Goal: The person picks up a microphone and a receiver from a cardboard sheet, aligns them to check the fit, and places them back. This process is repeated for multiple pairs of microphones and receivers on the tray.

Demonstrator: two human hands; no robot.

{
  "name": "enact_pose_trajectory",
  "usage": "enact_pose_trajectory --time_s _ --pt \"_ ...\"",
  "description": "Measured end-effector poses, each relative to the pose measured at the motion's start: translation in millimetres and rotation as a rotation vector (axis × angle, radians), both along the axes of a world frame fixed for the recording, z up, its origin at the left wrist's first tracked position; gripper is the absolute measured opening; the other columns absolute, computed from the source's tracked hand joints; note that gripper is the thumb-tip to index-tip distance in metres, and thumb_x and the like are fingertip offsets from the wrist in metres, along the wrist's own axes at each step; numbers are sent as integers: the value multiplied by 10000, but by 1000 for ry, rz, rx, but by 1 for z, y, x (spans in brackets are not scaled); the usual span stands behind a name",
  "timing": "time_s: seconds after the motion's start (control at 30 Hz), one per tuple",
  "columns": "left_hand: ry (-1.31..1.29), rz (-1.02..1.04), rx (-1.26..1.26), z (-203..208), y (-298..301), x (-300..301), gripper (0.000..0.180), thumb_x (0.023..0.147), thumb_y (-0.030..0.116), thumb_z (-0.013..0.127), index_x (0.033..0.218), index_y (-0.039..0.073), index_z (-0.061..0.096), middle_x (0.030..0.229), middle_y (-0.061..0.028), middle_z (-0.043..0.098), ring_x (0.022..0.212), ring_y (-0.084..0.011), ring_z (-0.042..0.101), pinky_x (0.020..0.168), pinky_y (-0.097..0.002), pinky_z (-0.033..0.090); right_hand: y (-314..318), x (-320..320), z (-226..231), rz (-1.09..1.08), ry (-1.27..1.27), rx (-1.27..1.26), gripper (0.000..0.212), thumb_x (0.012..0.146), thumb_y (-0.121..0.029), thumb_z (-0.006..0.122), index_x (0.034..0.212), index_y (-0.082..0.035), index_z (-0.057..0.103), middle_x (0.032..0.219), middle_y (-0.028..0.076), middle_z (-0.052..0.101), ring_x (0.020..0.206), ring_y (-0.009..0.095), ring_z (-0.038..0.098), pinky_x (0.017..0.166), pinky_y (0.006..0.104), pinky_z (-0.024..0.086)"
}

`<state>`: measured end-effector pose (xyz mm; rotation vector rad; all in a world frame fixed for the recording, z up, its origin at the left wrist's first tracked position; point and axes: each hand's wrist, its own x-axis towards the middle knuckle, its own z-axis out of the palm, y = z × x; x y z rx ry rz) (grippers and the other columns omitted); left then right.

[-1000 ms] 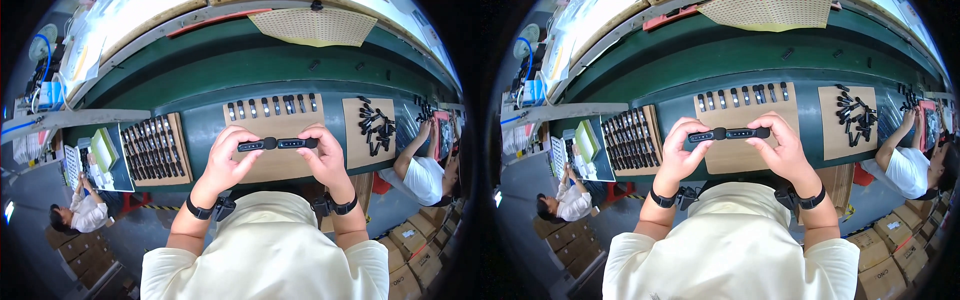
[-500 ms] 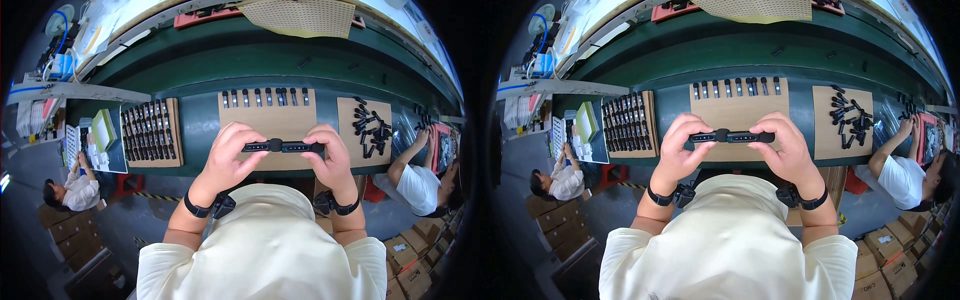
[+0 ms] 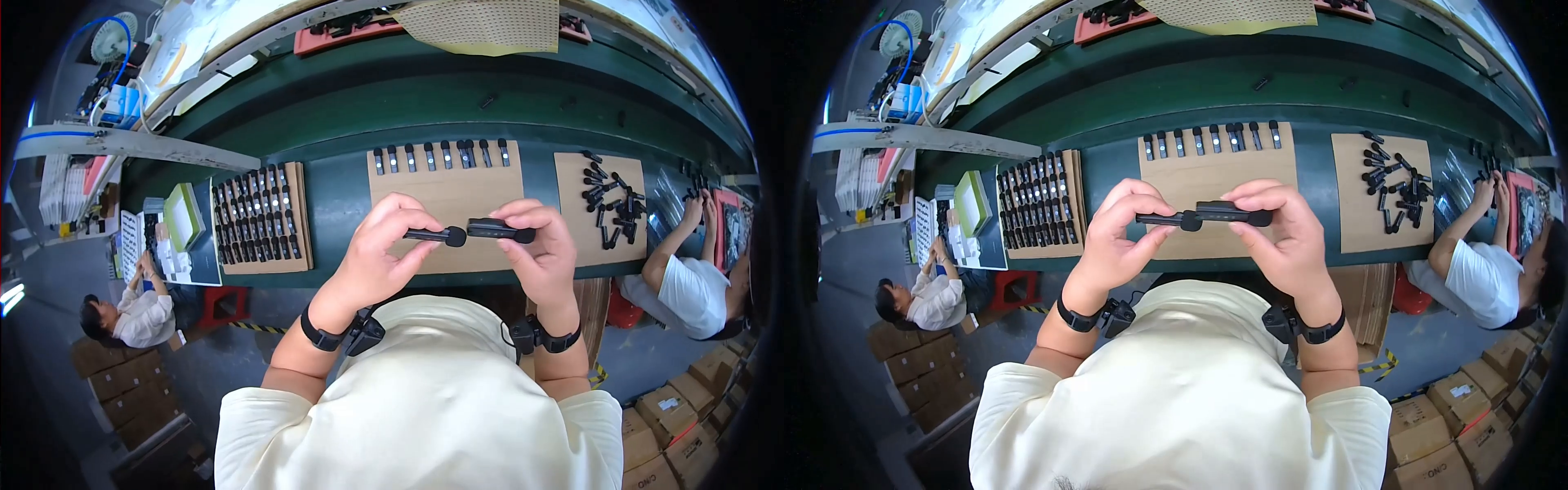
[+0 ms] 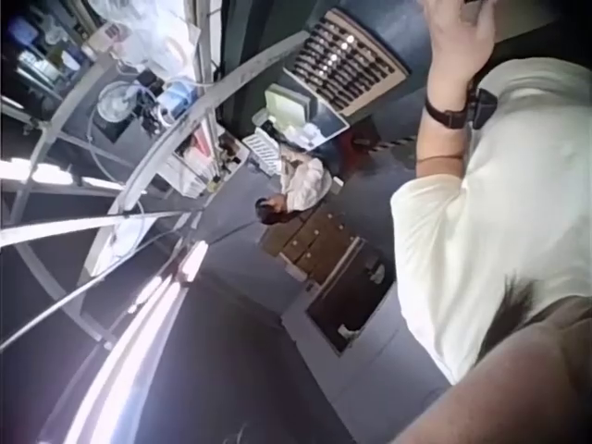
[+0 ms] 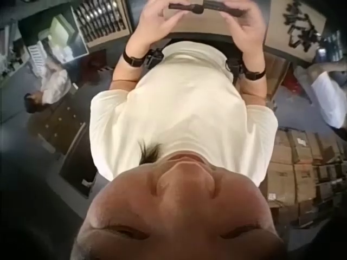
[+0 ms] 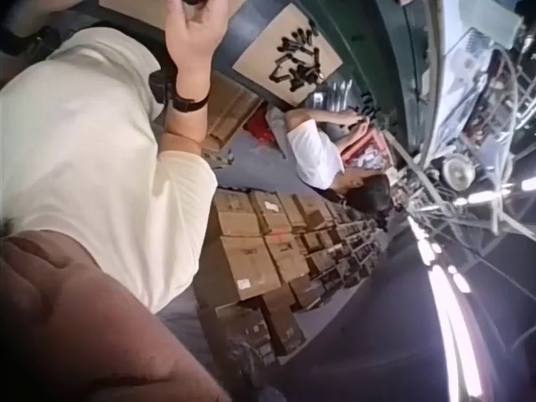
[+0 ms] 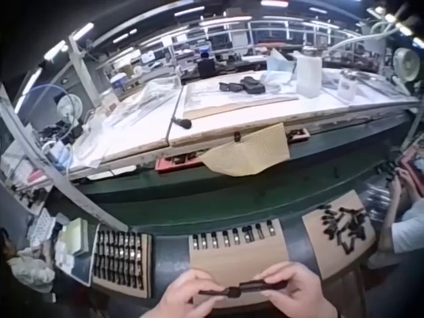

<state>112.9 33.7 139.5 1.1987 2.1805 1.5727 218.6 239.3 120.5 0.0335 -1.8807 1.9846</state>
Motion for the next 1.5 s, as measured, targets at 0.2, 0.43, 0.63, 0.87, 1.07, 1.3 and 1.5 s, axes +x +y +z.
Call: enact_pose_trajectory --time_s 0.2,0.43,0.63,0.87,1.07,1.3,1.5 --pt "-113 -4 82 12 -28 11 313 738 -114 661 1023 15 645 983 -112 586 877 -201 576 773 -278 478 -52 1 -9 97 -56 -24 287 798 115 628 1037 -21 546 1079 141 619 991 211 600 869 320 477" --pt "40 -59 130 4 -66 3 355 744 -104 655 1076 22 650 1005 -126 599 846 -213 587 739 -288 497 -92 -13 -8 93 5 305 366 757 114 642 1086 -41 599 1011 100 643 925 191 601 823 314 474" --pt "38 43 -1 -33 -91 -3 351 766 -64 674 1107 16 646 928 -105 629 758 -193 615 663 -288 518 -113 -20 -36 87 -128 397 281 769 51 693 1031 -44 661 901 73 652 821 166 590 735 294 477" --pt "4 217 -174 -134 -97 -29 257 815 1 675 1070 12 645 911 -95 646 734 -208 637 657 -302 525 -109 -55 -108 111 -451 354 226 833 -27 688 1055 -39 650 875 80 651 765 196 611 682 294 503" --pt "68 344 -317 -183 -74 -62 202 828 38 672 1027 22 641 942 -92 654 798 -253 650 695 -343 537 -98 -99 -163 83 -521 516 187 852 -59 664 1033 -38 625 900 86 663 833 239 646 730 350 534" --pt "357 270 -317 -223 -67 -68 236 765 36 690 992 68 633 1056 -71 631 940 -273 625 774 -380 530 -92 -113 -204 65 -156 954 180 809 -69 660 981 -78 608 1114 67 629 1022 282 599 849 394 507" --pt "397 198 -384 -247 -70 -57 209 759 65 650 967 64 627 1068 -93 601 989 -286 604 791 -372 509 -95 -103 -218 149 -136 1088 198 781 -84 656 974 -105 621 1151 65 594 1061 271 569 876 387 476"
